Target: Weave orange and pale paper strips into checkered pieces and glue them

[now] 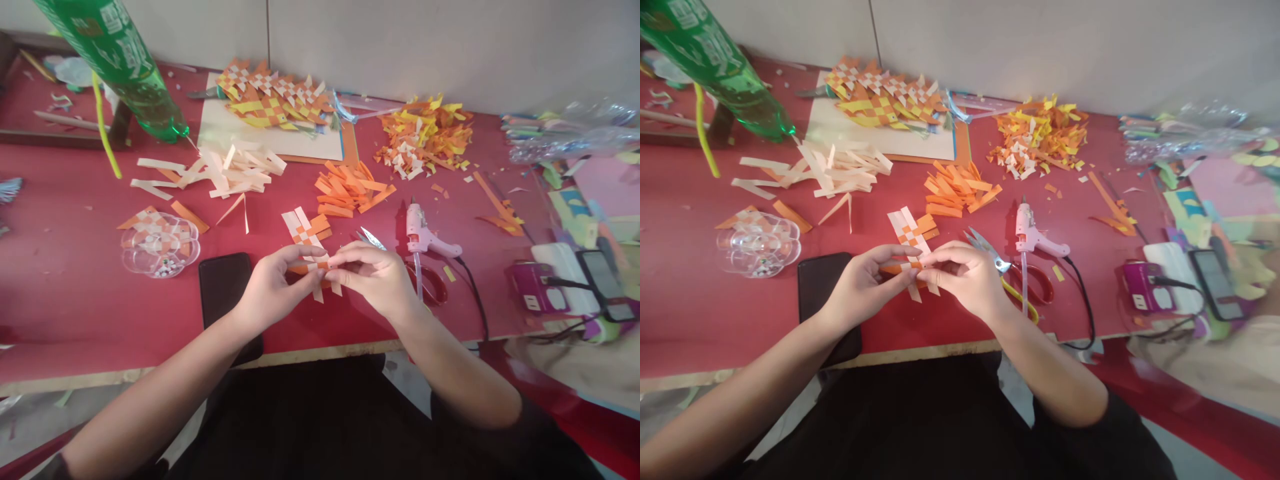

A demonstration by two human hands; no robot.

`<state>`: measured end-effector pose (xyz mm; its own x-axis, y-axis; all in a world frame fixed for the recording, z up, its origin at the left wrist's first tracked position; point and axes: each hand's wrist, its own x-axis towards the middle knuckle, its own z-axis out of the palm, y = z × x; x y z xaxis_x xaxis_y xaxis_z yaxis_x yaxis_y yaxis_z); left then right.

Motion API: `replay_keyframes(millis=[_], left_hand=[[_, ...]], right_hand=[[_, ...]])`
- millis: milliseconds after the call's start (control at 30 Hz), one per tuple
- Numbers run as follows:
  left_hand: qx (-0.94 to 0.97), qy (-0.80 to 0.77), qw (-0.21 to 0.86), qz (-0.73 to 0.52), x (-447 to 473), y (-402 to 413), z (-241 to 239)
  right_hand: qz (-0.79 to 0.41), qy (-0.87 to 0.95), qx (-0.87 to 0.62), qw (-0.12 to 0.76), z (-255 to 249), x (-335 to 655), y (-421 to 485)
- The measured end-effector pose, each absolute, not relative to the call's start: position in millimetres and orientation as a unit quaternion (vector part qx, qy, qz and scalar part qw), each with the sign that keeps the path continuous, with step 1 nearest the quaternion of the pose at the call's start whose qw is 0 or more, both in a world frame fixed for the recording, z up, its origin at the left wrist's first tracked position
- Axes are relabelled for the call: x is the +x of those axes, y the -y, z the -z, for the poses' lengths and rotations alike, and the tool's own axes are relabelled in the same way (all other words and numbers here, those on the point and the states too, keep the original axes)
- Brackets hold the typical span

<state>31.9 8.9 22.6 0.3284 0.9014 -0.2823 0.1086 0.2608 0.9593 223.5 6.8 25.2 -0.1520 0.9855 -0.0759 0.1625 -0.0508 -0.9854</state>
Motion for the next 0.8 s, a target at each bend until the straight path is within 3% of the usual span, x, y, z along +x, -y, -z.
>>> replay_keyframes(millis=[200,467,800], left_hand=[[0.503,-0.475,0.639,-0.335,34.0,-8.7,-26.9],[0.495,-0.44,0.648,-0.376,33.6,-5.9,-17.9],[0.506,-0.435,0.643,-0.374,34.8,-7.4,-18.5]], right_hand=[[-0.515,0.56,-0.512,0.399,-26.8,224.1,-2.5],[-0.353,0.656,-0.536,0.397,-30.3,220.0,1.9],[-0.369,0.659,-0.518,0.401,-32.6,220.4,2.5]])
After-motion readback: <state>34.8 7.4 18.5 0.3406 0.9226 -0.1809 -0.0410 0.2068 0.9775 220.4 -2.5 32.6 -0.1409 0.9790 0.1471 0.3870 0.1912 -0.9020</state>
